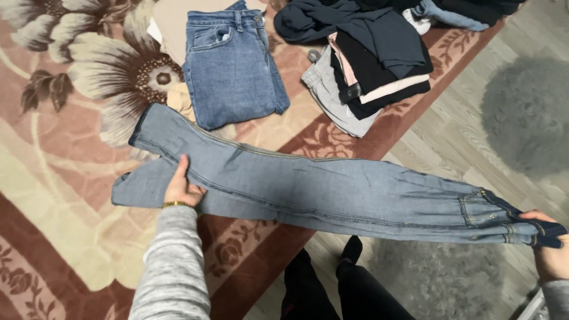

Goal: The person picks up folded clothes from a bed, carries them to a closet, and stacks them neatly on a shelf.

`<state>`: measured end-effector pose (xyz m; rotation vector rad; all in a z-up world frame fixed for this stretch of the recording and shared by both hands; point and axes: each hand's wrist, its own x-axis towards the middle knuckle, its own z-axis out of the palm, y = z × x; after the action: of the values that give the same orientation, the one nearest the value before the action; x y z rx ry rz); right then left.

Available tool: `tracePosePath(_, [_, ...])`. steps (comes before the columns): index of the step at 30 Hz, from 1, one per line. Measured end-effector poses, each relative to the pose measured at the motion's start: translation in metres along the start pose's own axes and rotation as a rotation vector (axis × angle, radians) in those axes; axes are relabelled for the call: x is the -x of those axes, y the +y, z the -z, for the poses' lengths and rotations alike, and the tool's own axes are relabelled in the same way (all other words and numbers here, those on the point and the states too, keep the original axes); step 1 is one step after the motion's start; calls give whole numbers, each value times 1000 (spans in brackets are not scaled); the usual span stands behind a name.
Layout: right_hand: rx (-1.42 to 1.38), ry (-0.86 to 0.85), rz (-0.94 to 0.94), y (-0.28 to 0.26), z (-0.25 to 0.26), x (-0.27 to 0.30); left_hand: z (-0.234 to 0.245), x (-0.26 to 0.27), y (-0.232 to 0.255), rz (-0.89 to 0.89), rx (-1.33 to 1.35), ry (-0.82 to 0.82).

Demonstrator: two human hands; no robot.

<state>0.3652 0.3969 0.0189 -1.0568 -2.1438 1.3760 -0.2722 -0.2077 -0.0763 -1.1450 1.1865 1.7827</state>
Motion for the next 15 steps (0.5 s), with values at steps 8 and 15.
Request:
tracePosePath(8, [-31, -11, -5, 21, 6, -10, 4, 32, 27, -354, 526, -194])
tracePosePath(15, [24, -66, -26, 105, 40, -34, 122, -29, 16, -428, 19, 387])
